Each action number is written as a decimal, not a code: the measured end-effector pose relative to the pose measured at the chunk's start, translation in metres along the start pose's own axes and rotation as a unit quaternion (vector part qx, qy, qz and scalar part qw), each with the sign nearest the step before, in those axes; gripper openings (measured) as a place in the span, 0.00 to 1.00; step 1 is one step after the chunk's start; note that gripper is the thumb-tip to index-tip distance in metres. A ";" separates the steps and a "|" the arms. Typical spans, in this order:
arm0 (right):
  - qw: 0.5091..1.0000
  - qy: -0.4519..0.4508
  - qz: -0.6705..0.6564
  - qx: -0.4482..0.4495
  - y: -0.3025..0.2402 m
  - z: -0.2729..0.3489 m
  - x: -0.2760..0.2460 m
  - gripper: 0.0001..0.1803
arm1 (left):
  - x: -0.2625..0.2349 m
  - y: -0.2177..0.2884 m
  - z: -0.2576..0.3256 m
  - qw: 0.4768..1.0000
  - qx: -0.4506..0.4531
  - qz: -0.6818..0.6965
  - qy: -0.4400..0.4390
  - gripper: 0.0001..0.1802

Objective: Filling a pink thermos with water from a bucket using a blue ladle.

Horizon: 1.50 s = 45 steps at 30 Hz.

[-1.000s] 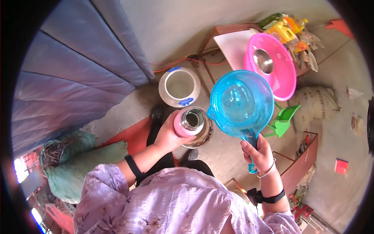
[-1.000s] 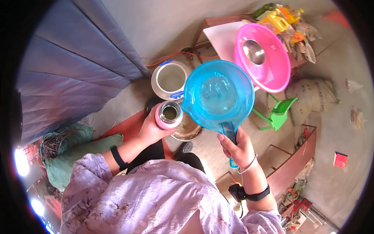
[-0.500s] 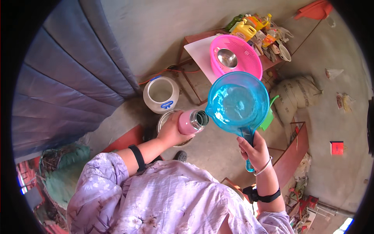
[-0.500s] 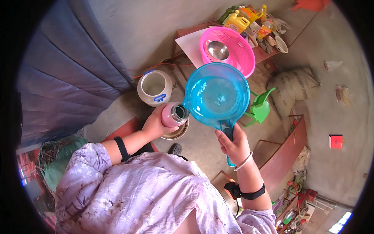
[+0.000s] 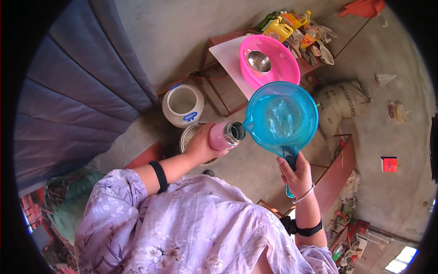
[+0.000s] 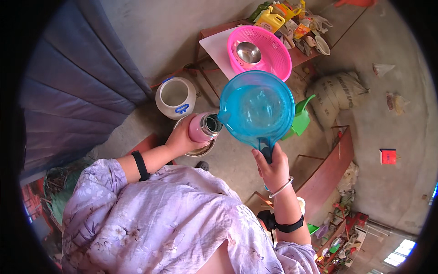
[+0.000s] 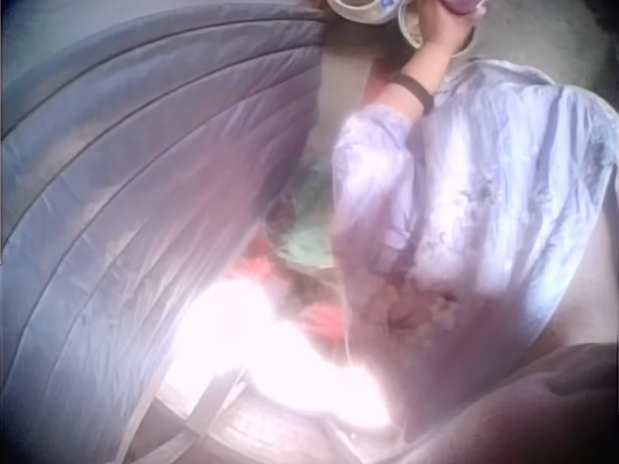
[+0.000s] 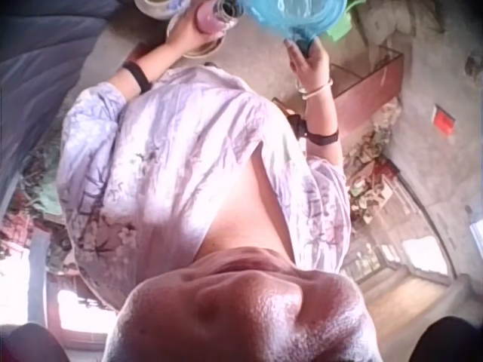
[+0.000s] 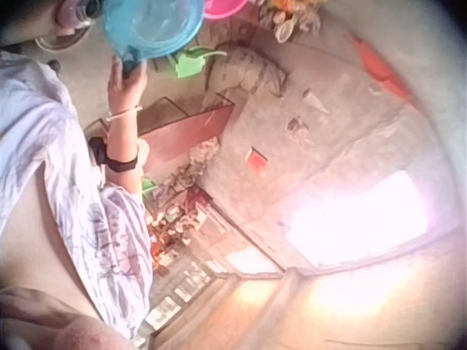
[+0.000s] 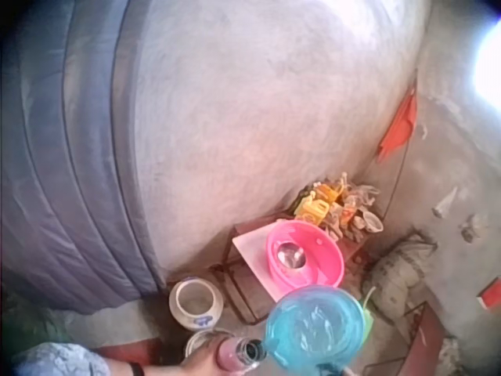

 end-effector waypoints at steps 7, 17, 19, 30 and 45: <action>0.998 0.022 0.061 -0.015 0.000 0.004 -0.001 0.11 | 0.004 0.002 0.003 1.000 0.003 0.025 -0.006 0.50; 0.983 0.048 0.153 -0.088 -0.009 0.009 0.004 0.12 | -0.002 0.003 0.008 0.999 -0.015 0.047 -0.017 0.50; 0.979 0.055 0.183 -0.068 -0.011 0.010 0.006 0.12 | -0.005 0.002 0.010 0.999 -0.016 0.028 -0.007 0.50; 0.949 0.080 0.262 -0.153 -0.030 0.012 0.021 0.15 | -0.010 -0.003 0.010 0.999 -0.014 0.045 -0.009 0.50; 0.880 0.121 0.399 -0.228 -0.045 0.008 0.037 0.20 | -0.023 0.006 0.000 0.992 -0.008 0.122 0.003 0.42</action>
Point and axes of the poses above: each hand's wrist, its own z-axis away from the middle knuckle, its own x-axis out of the palm, y = z × x, the point moved 4 cm from there along -z, towards the middle knuckle, and after that the axes turned 1 degree about z, right-handed, at the moved point
